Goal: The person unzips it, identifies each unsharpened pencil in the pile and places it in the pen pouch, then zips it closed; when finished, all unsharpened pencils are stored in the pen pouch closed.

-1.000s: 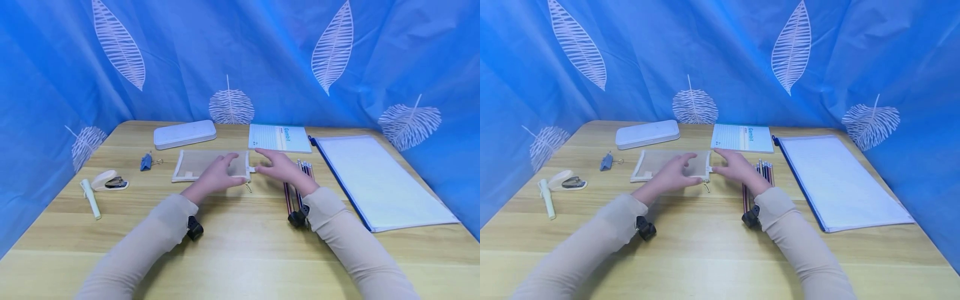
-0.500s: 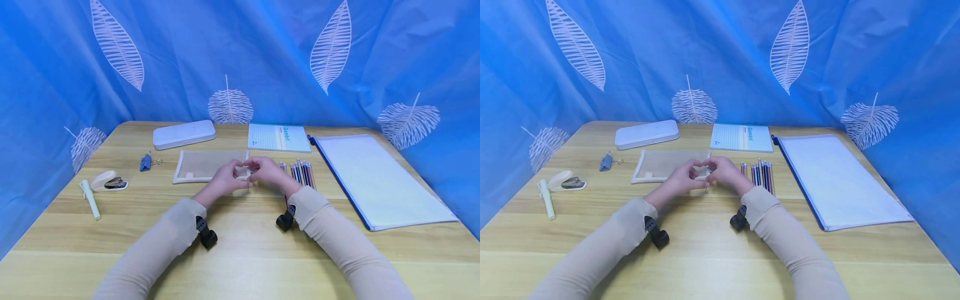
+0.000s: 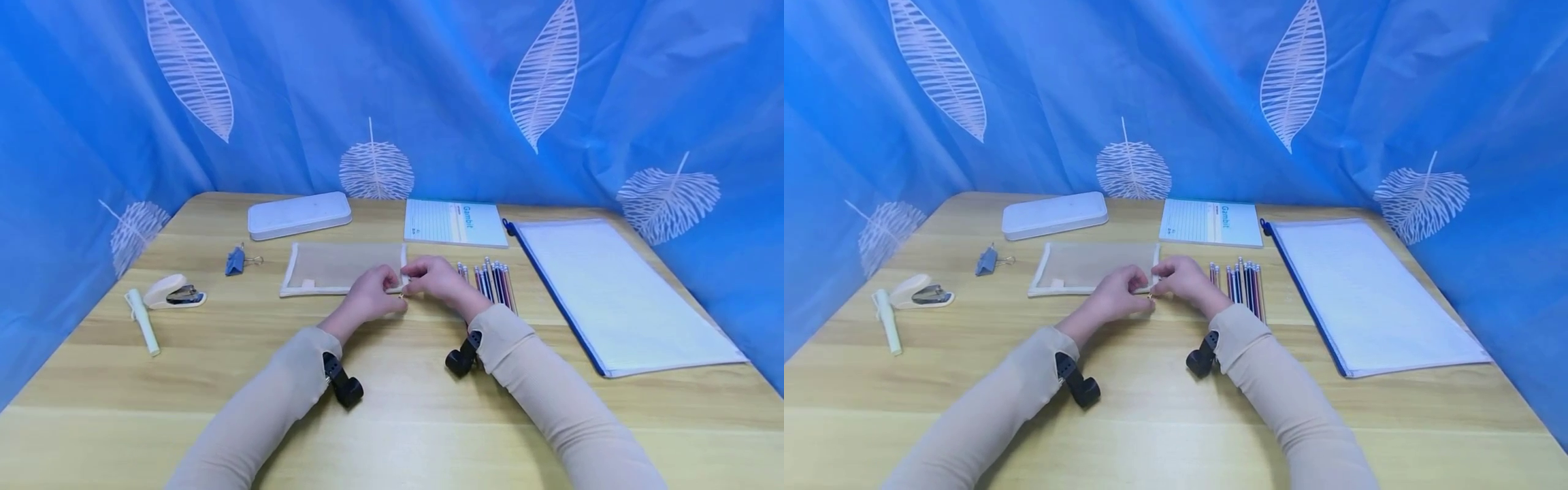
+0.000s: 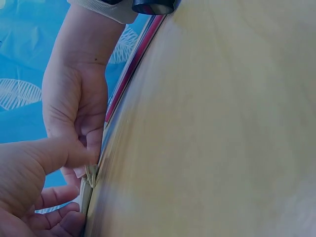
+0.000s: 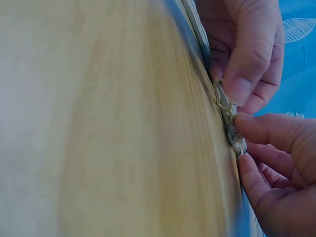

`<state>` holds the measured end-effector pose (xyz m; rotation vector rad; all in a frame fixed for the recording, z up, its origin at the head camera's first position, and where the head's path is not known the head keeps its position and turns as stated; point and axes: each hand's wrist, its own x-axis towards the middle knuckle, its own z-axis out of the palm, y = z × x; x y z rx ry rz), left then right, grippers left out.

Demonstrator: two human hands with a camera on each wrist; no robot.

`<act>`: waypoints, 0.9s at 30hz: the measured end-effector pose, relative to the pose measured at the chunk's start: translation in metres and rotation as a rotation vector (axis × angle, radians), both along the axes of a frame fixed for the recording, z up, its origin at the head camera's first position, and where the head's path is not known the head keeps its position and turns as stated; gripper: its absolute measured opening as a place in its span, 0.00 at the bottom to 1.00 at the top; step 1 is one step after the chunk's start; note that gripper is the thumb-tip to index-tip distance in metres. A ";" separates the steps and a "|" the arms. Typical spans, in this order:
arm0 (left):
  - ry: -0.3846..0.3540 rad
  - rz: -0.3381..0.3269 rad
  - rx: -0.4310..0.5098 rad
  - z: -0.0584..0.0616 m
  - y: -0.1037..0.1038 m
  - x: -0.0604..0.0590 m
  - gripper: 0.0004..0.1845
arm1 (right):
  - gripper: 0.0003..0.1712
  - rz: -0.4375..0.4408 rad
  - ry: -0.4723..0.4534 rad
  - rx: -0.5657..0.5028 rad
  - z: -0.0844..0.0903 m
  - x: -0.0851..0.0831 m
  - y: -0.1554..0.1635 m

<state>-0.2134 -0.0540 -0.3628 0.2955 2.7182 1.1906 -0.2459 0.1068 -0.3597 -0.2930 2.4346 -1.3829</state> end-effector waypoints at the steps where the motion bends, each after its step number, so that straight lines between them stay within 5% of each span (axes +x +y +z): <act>1: 0.006 -0.004 -0.008 0.001 0.000 -0.001 0.18 | 0.26 -0.007 -0.005 -0.006 0.000 -0.001 0.000; 10: -0.033 0.046 0.113 -0.002 -0.011 -0.011 0.02 | 0.26 -0.046 0.002 -0.034 -0.005 -0.001 0.001; 27: -0.116 0.150 0.233 -0.004 -0.045 -0.007 0.03 | 0.23 -0.103 -0.005 0.074 -0.002 0.002 -0.006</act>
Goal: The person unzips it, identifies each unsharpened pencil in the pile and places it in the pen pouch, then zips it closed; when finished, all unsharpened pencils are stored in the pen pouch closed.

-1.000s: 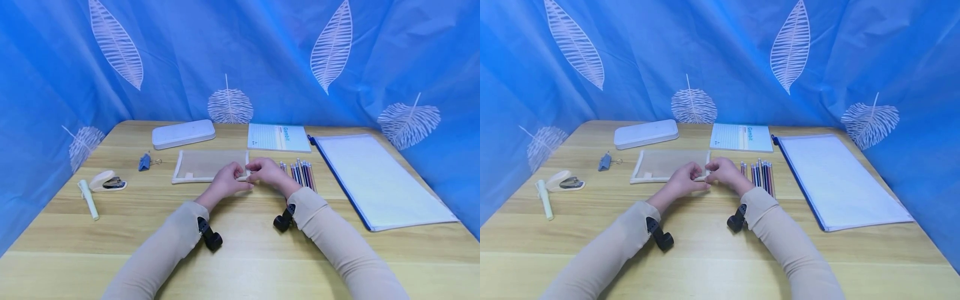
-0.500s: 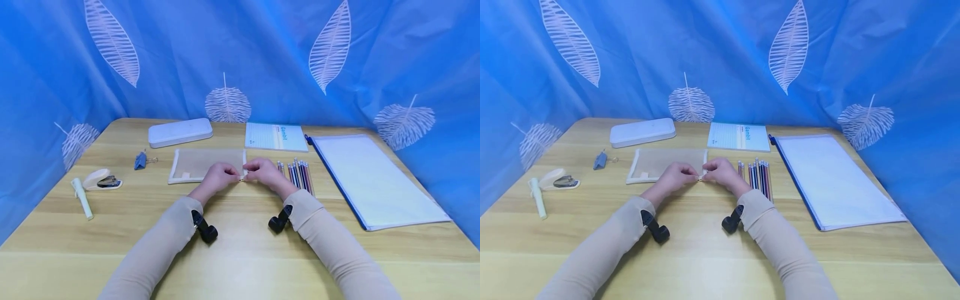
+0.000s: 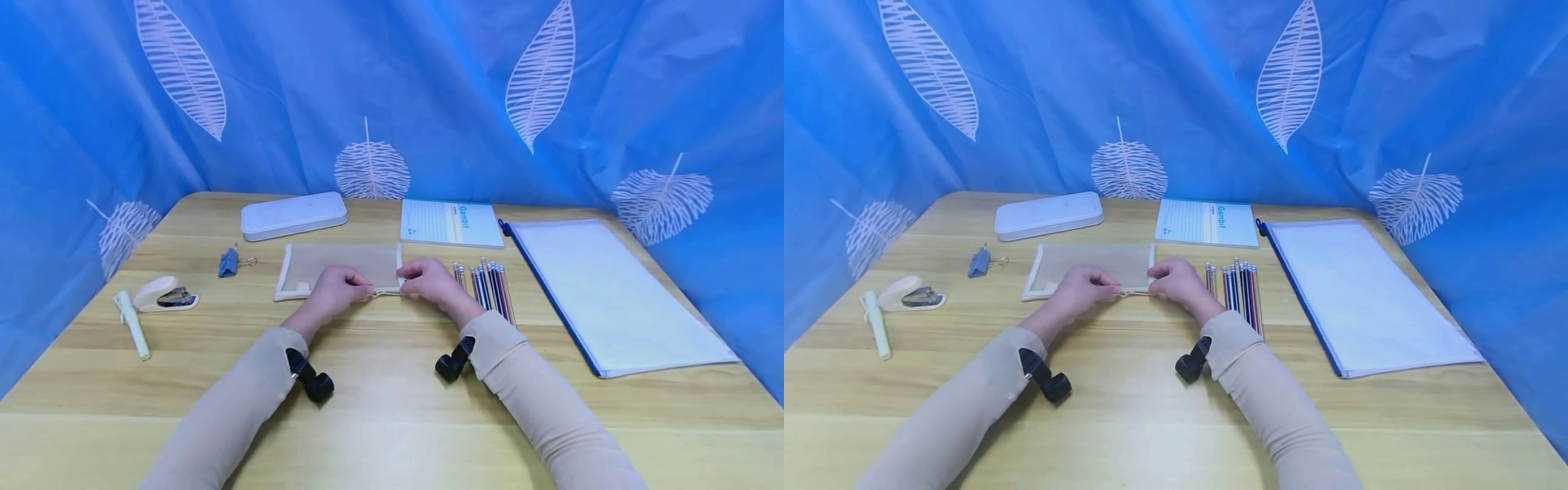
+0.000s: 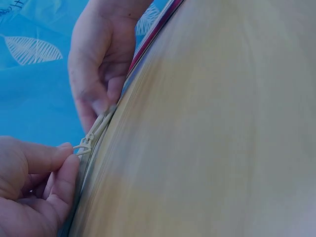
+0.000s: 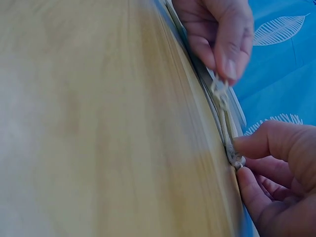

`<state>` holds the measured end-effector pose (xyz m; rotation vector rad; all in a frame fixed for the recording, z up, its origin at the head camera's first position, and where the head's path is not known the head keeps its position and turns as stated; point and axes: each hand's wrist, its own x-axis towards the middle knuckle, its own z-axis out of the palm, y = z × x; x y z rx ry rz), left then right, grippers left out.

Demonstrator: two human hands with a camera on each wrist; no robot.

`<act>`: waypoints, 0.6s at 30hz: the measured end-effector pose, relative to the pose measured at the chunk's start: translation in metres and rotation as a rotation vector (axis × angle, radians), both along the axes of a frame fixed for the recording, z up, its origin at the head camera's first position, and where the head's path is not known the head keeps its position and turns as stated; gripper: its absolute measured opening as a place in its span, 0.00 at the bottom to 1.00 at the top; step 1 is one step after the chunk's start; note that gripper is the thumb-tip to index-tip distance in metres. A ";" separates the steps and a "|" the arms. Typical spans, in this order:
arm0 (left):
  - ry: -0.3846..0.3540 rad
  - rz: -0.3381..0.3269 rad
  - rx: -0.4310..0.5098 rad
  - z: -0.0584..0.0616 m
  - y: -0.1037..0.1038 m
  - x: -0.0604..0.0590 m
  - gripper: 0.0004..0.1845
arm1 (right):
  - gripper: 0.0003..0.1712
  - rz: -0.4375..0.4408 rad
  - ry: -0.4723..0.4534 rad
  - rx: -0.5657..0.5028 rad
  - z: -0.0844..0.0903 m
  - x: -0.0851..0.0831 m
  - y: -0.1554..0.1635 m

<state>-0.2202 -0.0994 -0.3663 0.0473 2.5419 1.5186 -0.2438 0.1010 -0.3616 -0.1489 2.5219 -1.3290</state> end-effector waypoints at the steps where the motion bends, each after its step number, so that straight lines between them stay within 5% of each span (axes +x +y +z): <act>1: -0.007 0.006 0.004 0.000 -0.005 0.001 0.03 | 0.23 0.000 -0.005 0.001 0.000 0.000 0.000; 8: -0.024 0.064 0.007 0.000 -0.048 0.005 0.06 | 0.23 0.000 -0.006 0.002 0.003 0.002 0.001; 18: 0.024 0.135 -0.127 0.006 -0.122 0.022 0.10 | 0.24 0.012 -0.011 0.036 0.005 0.002 -0.001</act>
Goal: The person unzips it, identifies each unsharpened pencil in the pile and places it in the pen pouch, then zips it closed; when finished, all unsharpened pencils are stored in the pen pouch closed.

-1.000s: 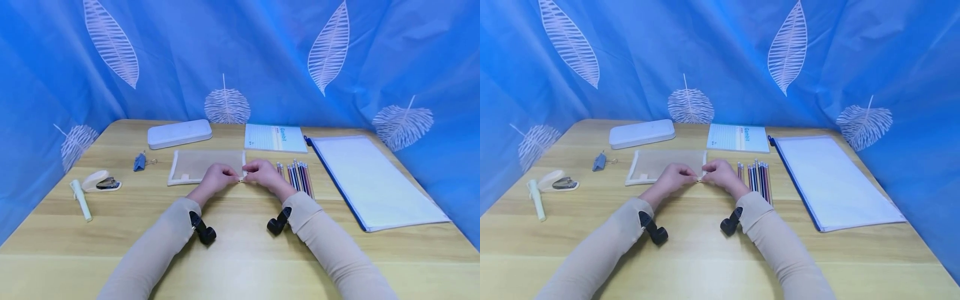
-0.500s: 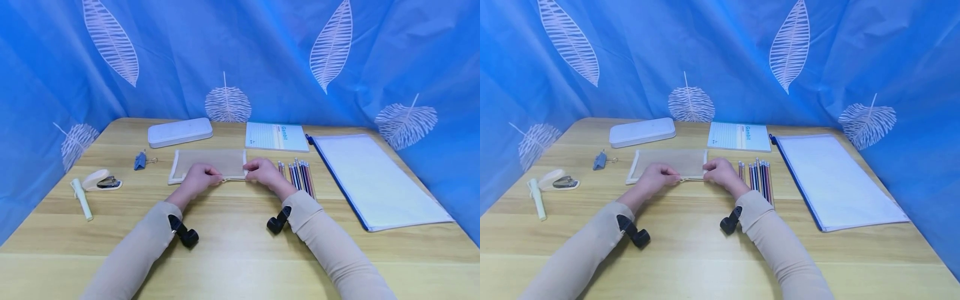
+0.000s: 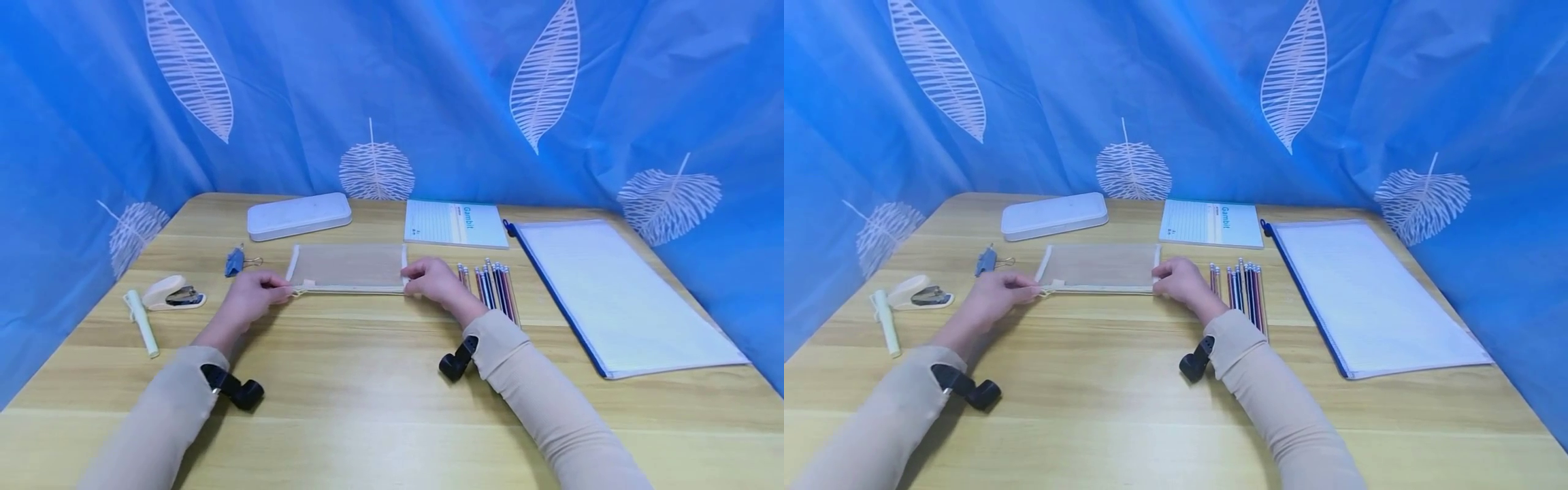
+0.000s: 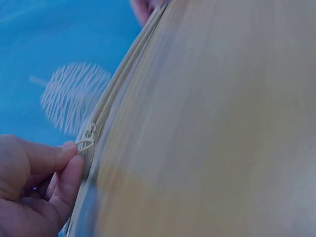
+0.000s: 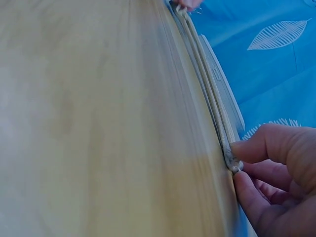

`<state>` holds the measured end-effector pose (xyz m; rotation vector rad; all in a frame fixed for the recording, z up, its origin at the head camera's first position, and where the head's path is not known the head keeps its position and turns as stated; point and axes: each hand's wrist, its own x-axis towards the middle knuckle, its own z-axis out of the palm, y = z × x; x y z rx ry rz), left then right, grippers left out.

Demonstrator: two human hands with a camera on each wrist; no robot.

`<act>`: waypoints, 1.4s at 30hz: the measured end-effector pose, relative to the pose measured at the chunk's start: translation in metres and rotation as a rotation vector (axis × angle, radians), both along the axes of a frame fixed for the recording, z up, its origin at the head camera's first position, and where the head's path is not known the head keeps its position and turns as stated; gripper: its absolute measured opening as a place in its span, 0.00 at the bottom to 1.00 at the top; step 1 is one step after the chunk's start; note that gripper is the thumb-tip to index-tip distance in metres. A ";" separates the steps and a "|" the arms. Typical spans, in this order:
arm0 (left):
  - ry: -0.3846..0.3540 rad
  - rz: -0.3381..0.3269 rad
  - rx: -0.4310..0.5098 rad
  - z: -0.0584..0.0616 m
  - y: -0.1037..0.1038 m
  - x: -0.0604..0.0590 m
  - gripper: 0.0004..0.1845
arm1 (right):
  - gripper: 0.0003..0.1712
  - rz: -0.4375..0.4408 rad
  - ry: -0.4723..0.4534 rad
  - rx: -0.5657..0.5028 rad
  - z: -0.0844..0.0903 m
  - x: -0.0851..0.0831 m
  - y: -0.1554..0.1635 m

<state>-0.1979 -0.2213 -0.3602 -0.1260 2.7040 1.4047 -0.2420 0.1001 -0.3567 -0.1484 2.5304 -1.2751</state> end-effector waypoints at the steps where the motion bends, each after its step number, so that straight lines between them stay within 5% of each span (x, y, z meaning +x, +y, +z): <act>1: 0.002 0.007 -0.009 0.001 -0.006 0.002 0.11 | 0.24 0.001 0.001 0.011 0.001 0.000 0.001; 9: -0.025 0.018 -0.030 0.009 -0.035 0.009 0.14 | 0.24 0.007 0.015 0.071 0.006 -0.003 -0.001; 15: -0.052 -0.133 -0.088 0.012 -0.037 0.008 0.14 | 0.22 -0.003 0.014 0.045 0.003 -0.003 0.001; 19: 0.030 -0.227 -0.144 0.023 -0.027 0.005 0.25 | 0.23 -0.002 0.011 0.035 0.002 -0.002 0.005; 23: 0.114 -0.384 -0.183 0.029 -0.007 -0.004 0.34 | 0.23 -0.007 0.002 0.022 0.001 -0.001 0.007; 29: 0.152 -0.619 -0.324 0.022 0.018 -0.020 0.45 | 0.24 0.018 0.015 0.033 -0.001 -0.003 0.008; 35: 0.062 -0.709 -0.357 0.012 0.024 -0.027 0.47 | 0.23 0.037 0.003 0.031 -0.001 -0.003 0.008; 42: 0.043 -0.718 -0.339 0.017 0.027 -0.033 0.32 | 0.24 0.056 0.035 0.065 0.004 -0.004 0.008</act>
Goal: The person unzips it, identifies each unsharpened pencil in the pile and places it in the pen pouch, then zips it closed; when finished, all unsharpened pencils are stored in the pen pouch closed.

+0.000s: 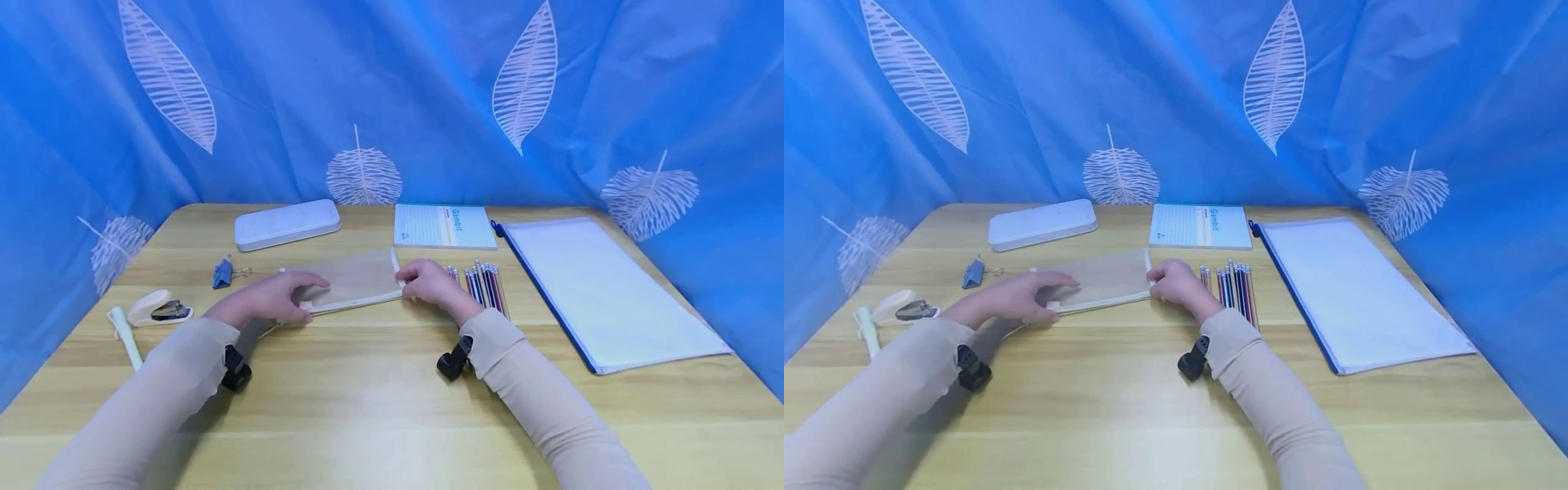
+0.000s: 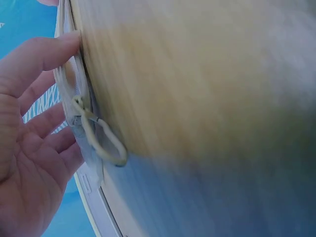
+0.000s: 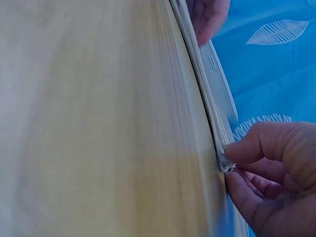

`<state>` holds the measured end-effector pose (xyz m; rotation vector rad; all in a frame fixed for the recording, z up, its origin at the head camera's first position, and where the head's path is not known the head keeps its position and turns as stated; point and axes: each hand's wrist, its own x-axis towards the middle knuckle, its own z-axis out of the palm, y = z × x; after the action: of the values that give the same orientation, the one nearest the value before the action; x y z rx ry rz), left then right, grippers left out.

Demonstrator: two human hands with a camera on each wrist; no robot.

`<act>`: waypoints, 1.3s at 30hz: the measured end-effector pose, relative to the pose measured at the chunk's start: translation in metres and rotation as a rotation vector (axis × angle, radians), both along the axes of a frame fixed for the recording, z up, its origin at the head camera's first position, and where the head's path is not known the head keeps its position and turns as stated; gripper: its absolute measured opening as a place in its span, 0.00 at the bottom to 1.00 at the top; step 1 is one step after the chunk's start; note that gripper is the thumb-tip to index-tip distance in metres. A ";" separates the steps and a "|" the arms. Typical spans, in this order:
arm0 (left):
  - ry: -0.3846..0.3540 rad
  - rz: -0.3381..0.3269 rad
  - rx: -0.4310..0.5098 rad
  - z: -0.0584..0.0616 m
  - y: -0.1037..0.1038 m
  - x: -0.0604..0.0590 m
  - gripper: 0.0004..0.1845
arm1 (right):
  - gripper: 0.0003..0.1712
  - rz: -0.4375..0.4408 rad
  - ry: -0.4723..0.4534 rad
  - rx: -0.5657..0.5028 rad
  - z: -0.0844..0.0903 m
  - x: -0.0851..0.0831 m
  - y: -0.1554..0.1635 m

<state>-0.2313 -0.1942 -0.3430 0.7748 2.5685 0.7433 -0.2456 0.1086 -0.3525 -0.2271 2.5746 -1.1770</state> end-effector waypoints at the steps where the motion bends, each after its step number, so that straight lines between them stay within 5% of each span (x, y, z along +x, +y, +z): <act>1: -0.002 0.003 0.007 0.001 -0.001 -0.001 0.30 | 0.25 0.014 0.007 0.007 0.001 0.000 0.000; 10: -0.077 0.033 0.003 0.005 -0.006 -0.008 0.25 | 0.28 0.079 0.096 -0.023 0.026 0.014 0.050; 14: -0.051 0.029 -0.044 0.010 -0.003 -0.012 0.23 | 0.28 0.046 0.157 -0.031 0.033 0.025 0.091; 21: -0.035 0.065 -0.041 0.014 -0.002 -0.019 0.19 | 0.31 -0.088 0.020 -0.015 0.025 0.041 0.146; 29: -0.075 0.110 0.016 0.012 -0.003 -0.018 0.18 | 0.35 -0.137 -0.094 -0.081 0.010 0.045 0.157; 39: -0.216 0.316 0.212 0.006 0.004 -0.009 0.16 | 0.33 -0.145 -0.198 -0.127 0.008 0.042 0.159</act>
<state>-0.2404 -0.1905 -0.3371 0.3230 2.4653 1.1434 -0.2037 0.2676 -0.3447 0.0483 2.3805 -1.3429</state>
